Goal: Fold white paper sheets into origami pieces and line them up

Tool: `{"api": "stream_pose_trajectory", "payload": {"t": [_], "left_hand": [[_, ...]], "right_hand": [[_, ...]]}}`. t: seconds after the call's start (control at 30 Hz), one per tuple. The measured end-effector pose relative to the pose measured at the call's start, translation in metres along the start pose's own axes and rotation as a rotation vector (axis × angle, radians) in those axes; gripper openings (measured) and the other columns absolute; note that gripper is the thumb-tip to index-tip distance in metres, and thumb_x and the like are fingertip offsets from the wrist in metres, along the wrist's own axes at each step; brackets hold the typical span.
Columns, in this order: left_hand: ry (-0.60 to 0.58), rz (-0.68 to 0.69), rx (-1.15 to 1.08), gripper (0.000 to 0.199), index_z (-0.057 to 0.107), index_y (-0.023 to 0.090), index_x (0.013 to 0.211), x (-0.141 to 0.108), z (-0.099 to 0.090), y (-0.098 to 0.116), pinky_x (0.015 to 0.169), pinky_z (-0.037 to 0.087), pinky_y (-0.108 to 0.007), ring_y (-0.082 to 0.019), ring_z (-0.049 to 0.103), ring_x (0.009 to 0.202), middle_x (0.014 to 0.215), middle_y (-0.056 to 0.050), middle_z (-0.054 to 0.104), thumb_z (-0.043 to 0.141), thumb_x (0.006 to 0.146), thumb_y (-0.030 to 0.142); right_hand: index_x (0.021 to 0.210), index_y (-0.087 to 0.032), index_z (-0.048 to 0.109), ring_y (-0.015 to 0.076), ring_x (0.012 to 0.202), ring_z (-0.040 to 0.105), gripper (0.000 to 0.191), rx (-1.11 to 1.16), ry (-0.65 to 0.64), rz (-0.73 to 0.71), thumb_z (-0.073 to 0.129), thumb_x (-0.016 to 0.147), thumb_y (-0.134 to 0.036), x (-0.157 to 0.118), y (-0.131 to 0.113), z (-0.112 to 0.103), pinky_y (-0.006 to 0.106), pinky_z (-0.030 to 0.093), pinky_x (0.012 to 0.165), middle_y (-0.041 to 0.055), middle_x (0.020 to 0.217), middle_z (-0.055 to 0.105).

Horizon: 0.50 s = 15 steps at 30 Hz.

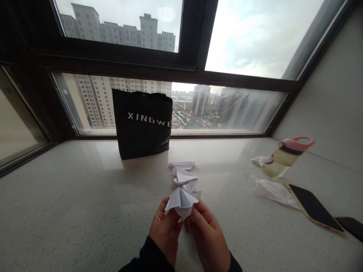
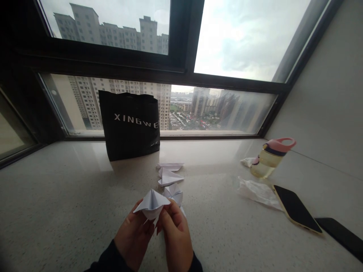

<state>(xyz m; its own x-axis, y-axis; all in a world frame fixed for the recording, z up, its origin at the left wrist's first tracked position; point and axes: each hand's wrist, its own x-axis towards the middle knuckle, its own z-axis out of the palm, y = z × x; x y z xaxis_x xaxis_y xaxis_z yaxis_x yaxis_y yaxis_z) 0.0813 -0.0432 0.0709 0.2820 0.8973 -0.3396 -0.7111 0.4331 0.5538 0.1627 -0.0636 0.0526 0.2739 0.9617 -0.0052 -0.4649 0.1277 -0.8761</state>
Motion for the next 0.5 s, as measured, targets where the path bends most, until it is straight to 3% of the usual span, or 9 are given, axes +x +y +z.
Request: {"api": "stream_pose_trajectory", "payload": {"t": [0.23,0.5], "left_hand": [[-0.011,0.008,0.041,0.029,0.056,0.020,0.071,0.000,0.005,0.005,0.054,0.035,-0.018,-0.009,0.050,0.056,0.060,0.004,0.060,0.069,0.045,0.021],[-0.035,0.051,0.201,0.026,0.058,0.022,0.074,-0.002,0.013,0.010,0.046,0.029,-0.018,-0.009,0.046,0.052,0.062,0.004,0.058,0.065,0.049,0.022]], "right_hand": [[0.075,-0.017,0.056,0.0078,0.052,0.038,0.018,-0.206,-0.022,-0.027,0.060,0.067,-0.032,0.006,-0.004,-0.003,0.020,0.031,0.051,-0.0046,0.059,0.051],[0.059,-0.018,0.043,0.0068,0.046,0.035,0.020,-0.183,-0.028,-0.015,0.062,0.060,-0.024,0.014,-0.012,0.003,0.019,0.028,0.046,-0.0081,0.049,0.041]]}}
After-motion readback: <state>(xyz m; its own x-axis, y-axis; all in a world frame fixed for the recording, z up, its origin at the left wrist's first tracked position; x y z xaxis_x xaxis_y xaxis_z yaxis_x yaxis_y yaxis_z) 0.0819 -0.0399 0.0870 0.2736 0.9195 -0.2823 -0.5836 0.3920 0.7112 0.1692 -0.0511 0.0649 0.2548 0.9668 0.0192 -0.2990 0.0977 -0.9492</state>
